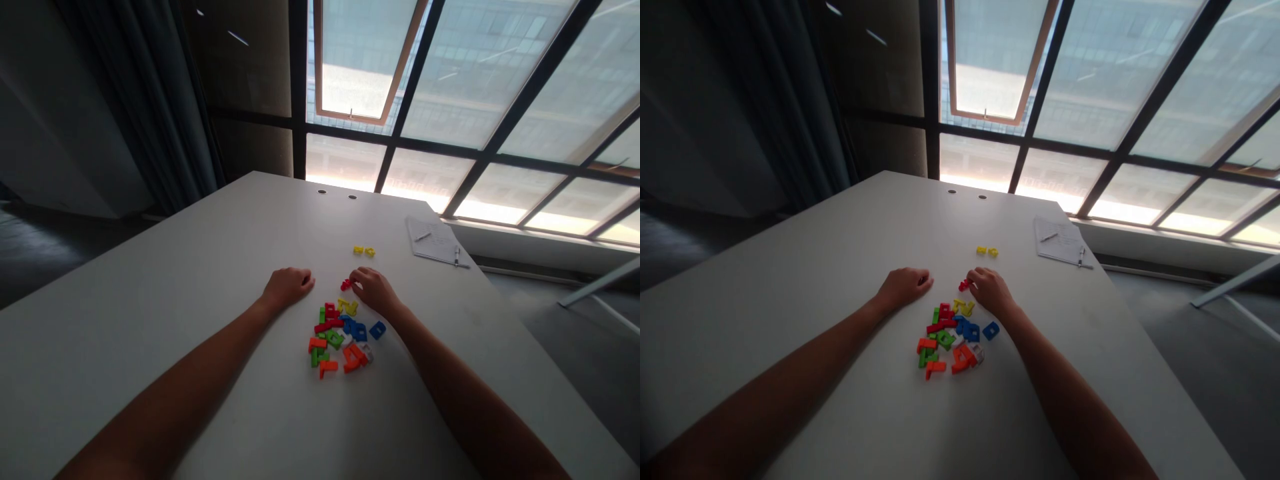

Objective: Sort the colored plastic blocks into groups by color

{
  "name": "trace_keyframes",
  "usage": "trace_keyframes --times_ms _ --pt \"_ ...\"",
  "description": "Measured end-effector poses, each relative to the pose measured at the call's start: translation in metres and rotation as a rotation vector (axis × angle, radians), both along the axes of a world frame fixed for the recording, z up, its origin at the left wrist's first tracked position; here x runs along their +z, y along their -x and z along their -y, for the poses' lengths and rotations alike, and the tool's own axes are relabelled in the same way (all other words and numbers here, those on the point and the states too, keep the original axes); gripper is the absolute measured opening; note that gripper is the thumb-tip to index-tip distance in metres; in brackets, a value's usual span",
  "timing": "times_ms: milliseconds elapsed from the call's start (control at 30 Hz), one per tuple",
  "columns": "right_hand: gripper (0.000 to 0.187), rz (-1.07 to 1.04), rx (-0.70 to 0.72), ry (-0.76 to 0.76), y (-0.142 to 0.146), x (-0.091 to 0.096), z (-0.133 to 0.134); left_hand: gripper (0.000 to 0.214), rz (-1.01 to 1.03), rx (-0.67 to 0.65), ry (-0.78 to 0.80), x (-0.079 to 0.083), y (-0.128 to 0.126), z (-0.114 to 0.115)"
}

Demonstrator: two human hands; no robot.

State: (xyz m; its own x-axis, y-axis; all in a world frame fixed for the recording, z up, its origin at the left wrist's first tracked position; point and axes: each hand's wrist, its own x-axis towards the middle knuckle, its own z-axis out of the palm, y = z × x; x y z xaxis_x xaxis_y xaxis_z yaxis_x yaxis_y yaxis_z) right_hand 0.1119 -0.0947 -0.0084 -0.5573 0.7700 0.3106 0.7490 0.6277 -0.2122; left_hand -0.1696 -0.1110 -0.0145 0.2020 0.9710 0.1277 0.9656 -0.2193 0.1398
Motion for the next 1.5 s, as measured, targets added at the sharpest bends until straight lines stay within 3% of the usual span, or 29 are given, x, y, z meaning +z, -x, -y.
trace_keyframes --times_ms 200,367,533,767,933,1167,1367,1500 --pt "0.012 0.098 0.02 0.015 0.0 0.005 0.002 0.039 0.01 -0.009 -0.002 0.001 0.0 0.0" --pt "0.01 0.049 0.057 0.009 -0.003 0.012 0.005 0.039 0.009 -0.011 -0.002 0.001 0.0 0.0" --pt "0.024 0.093 0.166 0.037 0.001 0.012 0.009 0.039 0.008 -0.009 -0.007 0.0 0.001 -0.001" --pt "0.042 0.216 0.087 0.058 0.004 0.009 0.009 0.037 0.012 -0.013 -0.006 -0.001 0.0 -0.001" --pt "0.05 0.291 0.044 0.103 0.009 0.011 -0.007 0.038 -0.005 -0.008 0.0 0.001 -0.001 -0.001" --pt "0.057 0.337 -0.013 0.136 0.043 0.011 -0.051 0.041 -0.025 -0.002 -0.005 0.002 -0.001 0.0" --pt "0.083 0.267 -0.018 0.179 0.052 0.011 -0.068 0.041 -0.018 -0.002 0.005 0.003 -0.001 0.0" --pt "0.064 0.182 0.037 0.296 0.031 0.014 -0.054 0.04 -0.003 -0.007 0.016 0.004 -0.001 0.001"
